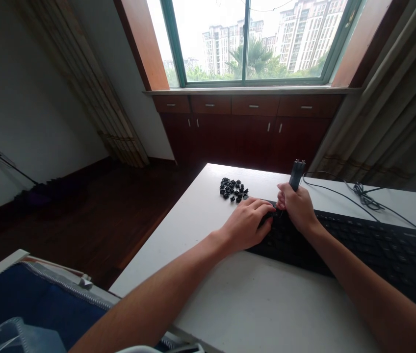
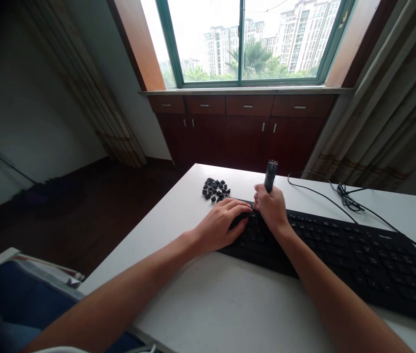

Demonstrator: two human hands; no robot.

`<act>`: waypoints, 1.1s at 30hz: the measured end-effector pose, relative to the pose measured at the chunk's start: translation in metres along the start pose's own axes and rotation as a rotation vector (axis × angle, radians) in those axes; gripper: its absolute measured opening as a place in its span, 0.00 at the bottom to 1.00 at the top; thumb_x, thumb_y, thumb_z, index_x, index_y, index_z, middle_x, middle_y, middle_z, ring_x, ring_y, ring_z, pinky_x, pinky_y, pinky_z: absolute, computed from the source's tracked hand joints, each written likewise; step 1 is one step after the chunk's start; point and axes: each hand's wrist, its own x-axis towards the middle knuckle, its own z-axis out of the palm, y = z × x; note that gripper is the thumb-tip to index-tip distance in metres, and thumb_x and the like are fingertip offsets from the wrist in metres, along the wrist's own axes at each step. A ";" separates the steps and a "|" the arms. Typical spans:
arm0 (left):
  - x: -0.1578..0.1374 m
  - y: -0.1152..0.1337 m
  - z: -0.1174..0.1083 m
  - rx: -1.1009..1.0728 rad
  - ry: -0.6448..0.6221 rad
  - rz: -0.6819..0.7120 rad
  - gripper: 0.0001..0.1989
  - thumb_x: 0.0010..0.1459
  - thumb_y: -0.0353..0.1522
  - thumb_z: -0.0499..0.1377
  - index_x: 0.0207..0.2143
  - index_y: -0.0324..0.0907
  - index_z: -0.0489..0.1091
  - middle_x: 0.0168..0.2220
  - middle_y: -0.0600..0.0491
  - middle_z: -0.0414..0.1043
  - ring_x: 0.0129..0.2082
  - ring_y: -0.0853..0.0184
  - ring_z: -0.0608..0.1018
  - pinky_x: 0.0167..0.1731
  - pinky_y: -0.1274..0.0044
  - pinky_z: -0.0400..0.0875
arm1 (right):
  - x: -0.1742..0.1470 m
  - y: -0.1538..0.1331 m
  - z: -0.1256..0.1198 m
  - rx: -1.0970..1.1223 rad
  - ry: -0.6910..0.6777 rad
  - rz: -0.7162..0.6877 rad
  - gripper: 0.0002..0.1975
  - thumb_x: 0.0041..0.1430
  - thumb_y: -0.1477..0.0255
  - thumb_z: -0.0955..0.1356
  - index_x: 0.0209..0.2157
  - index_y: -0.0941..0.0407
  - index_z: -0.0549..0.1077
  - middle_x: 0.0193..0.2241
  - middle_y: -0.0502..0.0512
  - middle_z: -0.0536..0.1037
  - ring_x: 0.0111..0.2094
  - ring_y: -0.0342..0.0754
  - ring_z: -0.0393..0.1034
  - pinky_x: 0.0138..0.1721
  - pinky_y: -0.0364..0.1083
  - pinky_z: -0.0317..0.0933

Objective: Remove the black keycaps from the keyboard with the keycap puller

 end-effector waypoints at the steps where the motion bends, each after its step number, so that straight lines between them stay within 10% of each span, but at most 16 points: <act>1: 0.000 0.000 0.000 0.002 -0.005 0.006 0.13 0.67 0.32 0.55 0.52 0.43 0.72 0.53 0.48 0.77 0.54 0.56 0.75 0.59 0.61 0.70 | -0.001 0.001 0.000 -0.021 0.002 -0.019 0.18 0.57 0.70 0.69 0.18 0.53 0.60 0.14 0.45 0.61 0.15 0.39 0.55 0.17 0.42 0.55; 15: 0.000 0.001 0.001 0.022 -0.011 0.005 0.14 0.67 0.32 0.56 0.53 0.44 0.73 0.53 0.48 0.76 0.54 0.56 0.75 0.57 0.62 0.70 | 0.000 -0.014 0.001 0.276 0.133 -0.111 0.19 0.55 0.72 0.70 0.19 0.53 0.56 0.15 0.41 0.55 0.15 0.37 0.47 0.16 0.41 0.50; 33: 0.001 0.000 0.001 0.028 -0.007 0.010 0.14 0.66 0.32 0.57 0.52 0.43 0.73 0.53 0.48 0.76 0.55 0.55 0.75 0.58 0.61 0.70 | -0.001 0.015 0.002 0.109 0.077 -0.088 0.17 0.55 0.64 0.72 0.24 0.52 0.61 0.16 0.44 0.63 0.17 0.40 0.57 0.18 0.42 0.58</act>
